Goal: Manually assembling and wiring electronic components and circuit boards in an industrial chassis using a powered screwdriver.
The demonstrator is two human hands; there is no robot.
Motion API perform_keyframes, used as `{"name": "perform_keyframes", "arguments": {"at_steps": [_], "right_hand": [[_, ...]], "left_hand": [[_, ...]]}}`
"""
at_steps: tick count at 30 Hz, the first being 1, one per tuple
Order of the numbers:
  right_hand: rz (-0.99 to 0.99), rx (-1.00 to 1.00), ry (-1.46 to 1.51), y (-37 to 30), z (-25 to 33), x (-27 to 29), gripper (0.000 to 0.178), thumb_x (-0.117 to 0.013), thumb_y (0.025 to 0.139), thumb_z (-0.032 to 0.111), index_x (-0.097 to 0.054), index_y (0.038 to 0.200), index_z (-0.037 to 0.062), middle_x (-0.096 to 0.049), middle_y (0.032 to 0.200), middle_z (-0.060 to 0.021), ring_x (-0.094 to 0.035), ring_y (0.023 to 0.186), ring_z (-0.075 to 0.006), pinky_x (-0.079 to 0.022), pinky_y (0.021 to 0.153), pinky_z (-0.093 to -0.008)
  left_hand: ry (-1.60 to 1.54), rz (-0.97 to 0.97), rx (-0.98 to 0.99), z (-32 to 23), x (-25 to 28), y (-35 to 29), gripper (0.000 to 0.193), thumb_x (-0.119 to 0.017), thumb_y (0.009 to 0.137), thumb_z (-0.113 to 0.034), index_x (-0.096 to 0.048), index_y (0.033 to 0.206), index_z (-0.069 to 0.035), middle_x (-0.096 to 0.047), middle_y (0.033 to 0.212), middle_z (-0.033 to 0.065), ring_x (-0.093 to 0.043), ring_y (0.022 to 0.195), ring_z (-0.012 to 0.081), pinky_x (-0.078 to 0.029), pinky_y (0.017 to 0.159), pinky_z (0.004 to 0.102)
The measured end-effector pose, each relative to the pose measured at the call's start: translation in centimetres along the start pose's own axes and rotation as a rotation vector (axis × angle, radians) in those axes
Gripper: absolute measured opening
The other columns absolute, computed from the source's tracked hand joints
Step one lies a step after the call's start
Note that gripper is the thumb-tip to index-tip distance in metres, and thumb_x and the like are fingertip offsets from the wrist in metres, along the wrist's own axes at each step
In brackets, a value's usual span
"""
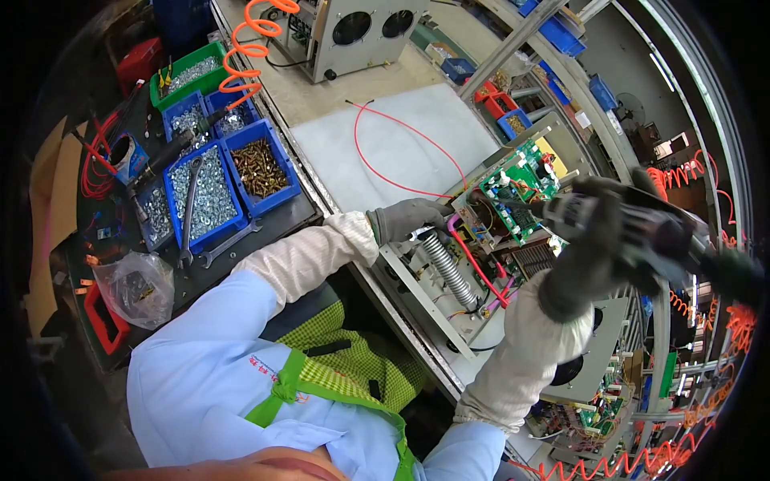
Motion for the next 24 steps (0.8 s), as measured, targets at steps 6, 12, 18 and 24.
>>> {"name": "perform_keyframes", "arguments": {"at_steps": [6, 12, 18, 24], "right_hand": [[0.272, 0.185, -0.333, 3.8, 5.3, 2.0, 0.043, -0.05, 0.098, 0.029, -0.054, 0.123, -0.0043, -0.066, 0.101, -0.0222, -0.068, 0.089, -0.0324, -0.058, 0.077, -0.0426], [-0.009, -0.094, -0.251, 1.0, 3.5, 5.7, 0.034, -0.063, 0.087, 0.02, -0.06, 0.105, -0.0087, -0.067, 0.077, -0.0214, -0.067, 0.064, -0.0279, -0.057, 0.062, -0.0365], [-0.123, 0.011, -0.283, -1.7, 1.2, 8.6, 0.04, -0.064, 0.084, 0.013, -0.053, 0.113, -0.0112, -0.066, 0.072, -0.019, -0.066, 0.061, -0.0247, -0.056, 0.06, -0.033], [-0.021, 0.027, -0.518, -2.5, -0.3, 9.7, 0.039, -0.054, 0.092, 0.026, -0.059, 0.11, -0.0085, -0.068, 0.08, -0.0188, -0.069, 0.07, -0.0265, -0.057, 0.066, -0.0366]], "left_hand": [[0.406, 0.251, -0.023, 2.0, -1.4, -0.6, 0.05, -0.065, 0.074, -0.008, -0.063, 0.123, -0.011, -0.059, 0.121, 0.0186, -0.058, 0.113, 0.0352, -0.048, 0.096, 0.0394], [0.322, 0.249, -0.245, 0.8, -2.1, 0.5, 0.039, -0.067, 0.073, -0.003, -0.067, 0.112, -0.008, -0.064, 0.112, 0.0133, -0.062, 0.103, 0.0332, -0.05, 0.092, 0.0398], [0.158, 0.434, -0.194, 2.4, -4.4, 1.8, 0.038, -0.065, 0.081, -0.009, -0.067, 0.119, -0.01, -0.068, 0.113, 0.0131, -0.063, 0.108, 0.0311, -0.049, 0.094, 0.0387], [-0.706, 0.28, 0.665, 6.6, -5.9, 0.7, 0.026, -0.06, 0.09, -0.01, -0.067, 0.112, 0.003, -0.072, 0.102, 0.0117, -0.069, 0.093, 0.0181, -0.053, 0.084, 0.0299]]}}
Point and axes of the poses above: each hand's wrist, its own y-axis towards the middle knuckle, its own x-axis out of the back of the hand, z = x × y, the point moved 7 cm from there along y, towards the middle knuckle
